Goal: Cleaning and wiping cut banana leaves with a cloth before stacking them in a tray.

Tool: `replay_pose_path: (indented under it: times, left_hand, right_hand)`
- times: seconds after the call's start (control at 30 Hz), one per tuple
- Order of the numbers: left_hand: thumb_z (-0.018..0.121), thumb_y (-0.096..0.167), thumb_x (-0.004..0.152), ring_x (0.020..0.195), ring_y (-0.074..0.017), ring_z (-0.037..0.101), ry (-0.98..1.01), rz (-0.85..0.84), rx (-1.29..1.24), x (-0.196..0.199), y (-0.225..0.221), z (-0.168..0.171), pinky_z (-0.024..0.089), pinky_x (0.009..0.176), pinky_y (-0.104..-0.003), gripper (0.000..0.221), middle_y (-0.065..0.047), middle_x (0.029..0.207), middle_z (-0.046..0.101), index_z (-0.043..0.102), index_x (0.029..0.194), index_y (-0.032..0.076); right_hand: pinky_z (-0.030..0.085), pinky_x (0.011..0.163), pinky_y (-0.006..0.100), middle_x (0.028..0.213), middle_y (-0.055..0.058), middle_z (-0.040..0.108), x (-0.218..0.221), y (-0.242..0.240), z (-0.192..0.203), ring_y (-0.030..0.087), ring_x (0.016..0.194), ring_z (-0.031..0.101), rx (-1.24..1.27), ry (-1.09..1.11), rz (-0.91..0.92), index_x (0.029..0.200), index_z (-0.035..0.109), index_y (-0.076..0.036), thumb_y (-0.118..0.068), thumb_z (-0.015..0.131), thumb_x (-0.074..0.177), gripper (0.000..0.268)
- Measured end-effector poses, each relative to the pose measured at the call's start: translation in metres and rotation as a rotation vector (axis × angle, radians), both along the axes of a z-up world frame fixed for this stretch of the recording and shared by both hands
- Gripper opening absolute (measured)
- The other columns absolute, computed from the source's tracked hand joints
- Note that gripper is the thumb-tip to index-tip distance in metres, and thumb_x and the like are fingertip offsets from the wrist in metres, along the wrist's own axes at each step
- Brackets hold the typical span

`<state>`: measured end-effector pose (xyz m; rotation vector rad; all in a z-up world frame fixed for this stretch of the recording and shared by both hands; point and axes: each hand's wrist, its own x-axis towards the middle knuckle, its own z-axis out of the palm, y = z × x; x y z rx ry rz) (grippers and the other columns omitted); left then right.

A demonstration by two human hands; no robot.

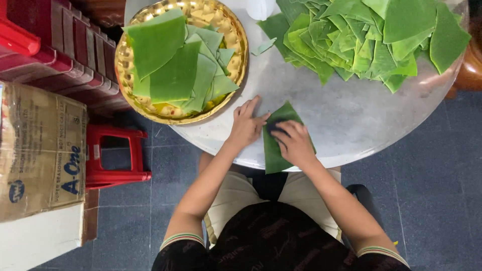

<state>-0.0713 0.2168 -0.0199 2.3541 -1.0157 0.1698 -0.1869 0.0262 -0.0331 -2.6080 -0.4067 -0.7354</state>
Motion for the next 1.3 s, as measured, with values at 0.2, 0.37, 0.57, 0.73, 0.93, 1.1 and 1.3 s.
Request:
replay_pose_path:
  times: [0.2,0.37,0.57,0.73,0.93,1.1,1.3]
  left_hand:
    - [0.077,0.022,0.086,0.139,-0.0351,0.041,0.103,0.013,-0.006,0.008,-0.002,0.002,0.033,0.103,-0.052,0.029,-0.013,0.155,0.043,0.079,0.114,0.029]
    - [0.079,0.021,0.083,0.134,-0.0313,0.043,0.161,0.071,0.094,0.01,-0.014,-0.001,0.035,0.1,-0.049,0.027,-0.008,0.146,0.049,0.079,0.109,0.031]
    - [0.077,0.012,0.082,0.111,-0.0293,0.054,0.232,0.178,0.044,-0.001,-0.029,0.009,0.048,0.086,-0.046,0.024,-0.006,0.115,0.055,0.08,0.105,0.019]
    - [0.078,0.007,0.077,0.097,-0.0347,0.061,0.271,0.255,-0.011,0.0,-0.043,-0.003,0.057,0.074,-0.045,0.018,-0.01,0.1,0.055,0.075,0.095,0.006]
    - [0.074,0.003,0.079,0.078,-0.0357,0.067,0.405,0.251,-0.016,0.012,-0.048,-0.016,0.058,0.068,-0.044,0.004,-0.011,0.078,0.058,0.072,0.082,0.004]
    - [0.073,0.002,0.077,0.069,-0.0354,0.067,0.318,0.173,-0.072,0.004,-0.051,0.039,0.056,0.067,-0.046,0.007,-0.009,0.069,0.059,0.07,0.074,0.008]
    - [0.058,0.001,0.093,0.076,-0.0248,0.052,-0.442,-0.078,-0.373,-0.035,-0.042,0.177,0.039,0.067,-0.035,0.013,-0.001,0.083,0.051,0.061,0.086,0.012]
  right_hand:
    - [0.044,0.09,0.044,0.13,0.004,0.066,-0.058,0.032,-0.024,0.032,0.123,0.058,0.054,0.014,0.328,0.108,0.073,-0.019,-0.012,0.057,0.094,0.023]
    - [0.044,0.092,0.046,0.128,0.004,0.064,-0.032,-0.037,-0.012,0.032,0.124,0.056,-0.047,0.028,0.007,0.114,0.074,-0.021,-0.015,0.06,0.09,0.028]
    - [0.042,0.089,0.042,0.126,-0.001,0.065,0.004,-0.036,-0.013,0.028,0.121,0.057,-0.081,-0.009,-0.201,0.11,0.077,-0.024,-0.013,0.07,0.083,0.029]
    - [0.043,0.085,0.041,0.125,0.001,0.065,0.021,-0.034,-0.004,0.029,0.12,0.057,-0.016,0.033,-0.115,0.108,0.078,-0.02,-0.01,0.07,0.087,0.025]
    - [0.046,0.081,0.047,0.121,0.007,0.067,-0.07,-0.01,0.004,0.037,0.112,0.059,0.024,0.084,0.157,0.108,0.075,-0.021,-0.012,0.059,0.087,0.027]
    - [0.054,0.086,0.048,0.11,0.013,0.079,-0.104,-0.028,0.047,0.038,0.104,0.072,0.706,0.277,0.297,0.102,0.083,-0.013,-0.012,0.071,0.091,0.016]
    - [0.047,0.107,0.047,0.118,0.025,0.071,-0.122,-0.115,0.057,0.035,0.118,0.066,0.986,0.115,-0.096,0.108,0.075,0.001,-0.027,0.07,0.096,0.032]
